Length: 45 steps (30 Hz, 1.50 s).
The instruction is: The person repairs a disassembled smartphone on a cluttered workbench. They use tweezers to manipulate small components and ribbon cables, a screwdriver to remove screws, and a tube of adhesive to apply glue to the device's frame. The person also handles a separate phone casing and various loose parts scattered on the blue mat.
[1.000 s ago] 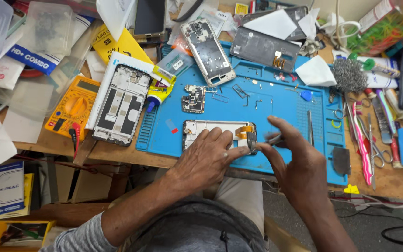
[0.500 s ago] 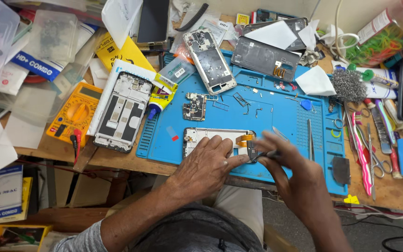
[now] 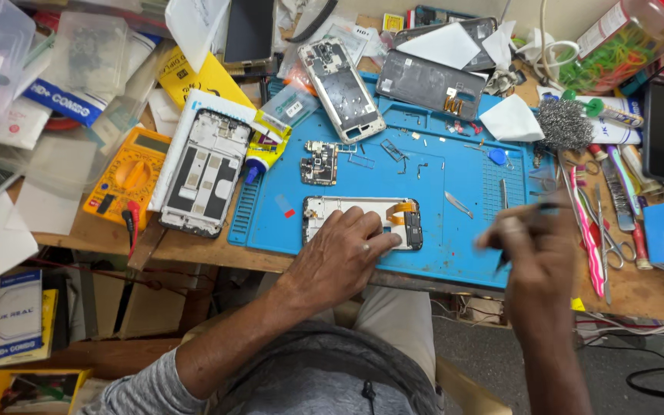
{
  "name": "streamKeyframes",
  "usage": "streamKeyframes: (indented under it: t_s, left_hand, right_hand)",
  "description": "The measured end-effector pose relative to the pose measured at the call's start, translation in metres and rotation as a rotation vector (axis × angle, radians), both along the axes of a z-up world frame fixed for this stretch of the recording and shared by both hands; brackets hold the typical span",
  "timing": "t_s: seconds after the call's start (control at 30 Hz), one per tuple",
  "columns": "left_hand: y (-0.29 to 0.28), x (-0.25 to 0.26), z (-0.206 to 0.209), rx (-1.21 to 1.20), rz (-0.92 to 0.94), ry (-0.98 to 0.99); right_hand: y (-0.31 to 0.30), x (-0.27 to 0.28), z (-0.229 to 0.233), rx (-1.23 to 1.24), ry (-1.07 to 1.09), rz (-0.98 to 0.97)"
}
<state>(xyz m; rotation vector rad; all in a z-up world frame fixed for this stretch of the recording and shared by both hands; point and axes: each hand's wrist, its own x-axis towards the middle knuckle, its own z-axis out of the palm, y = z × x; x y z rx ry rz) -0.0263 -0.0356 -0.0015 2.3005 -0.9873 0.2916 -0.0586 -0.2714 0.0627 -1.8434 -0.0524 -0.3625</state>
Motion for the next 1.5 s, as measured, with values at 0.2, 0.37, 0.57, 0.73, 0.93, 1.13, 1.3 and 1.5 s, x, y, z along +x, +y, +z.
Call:
streamKeyframes:
  t_s: [0.2, 0.37, 0.57, 0.73, 0.93, 1.13, 1.3, 1.5]
  left_hand:
    - [-0.005, 0.003, 0.001, -0.026, 0.003, -0.009]
    - [-0.006, 0.0, 0.003, 0.045, 0.002, -0.082]
    - [-0.003, -0.001, 0.012, 0.048, -0.021, -0.163]
    - [-0.003, -0.008, 0.016, -0.335, 0.065, -0.306]
    - [-0.05, -0.023, 0.003, -1.144, 0.093, 0.724]
    - [-0.069, -0.003, 0.0, -1.182, 0.023, 0.868]
    - [-0.057, 0.008, 0.001, -1.09, -0.027, 0.906]
    - [-0.047, 0.007, 0.012, -0.916, -0.03, 0.835]
  right_hand:
    - [0.007, 0.012, -0.041, -0.574, 0.365, -0.062]
    - [0.01, 0.018, -0.044, -0.553, 0.484, -0.116]
    - [0.0, 0.019, -0.056, 0.13, 0.618, -0.01]
    - [-0.005, 0.015, -0.067, 0.441, 0.416, -0.01]
    - [0.006, 0.013, -0.07, 0.663, 0.195, -0.062]
    - [0.015, 0.008, -0.072, 0.685, 0.21, -0.056]
    - [0.002, 0.012, -0.059, 0.645, 0.193, -0.065]
    - [0.007, 0.01, -0.064, 0.547, 0.177, -0.098]
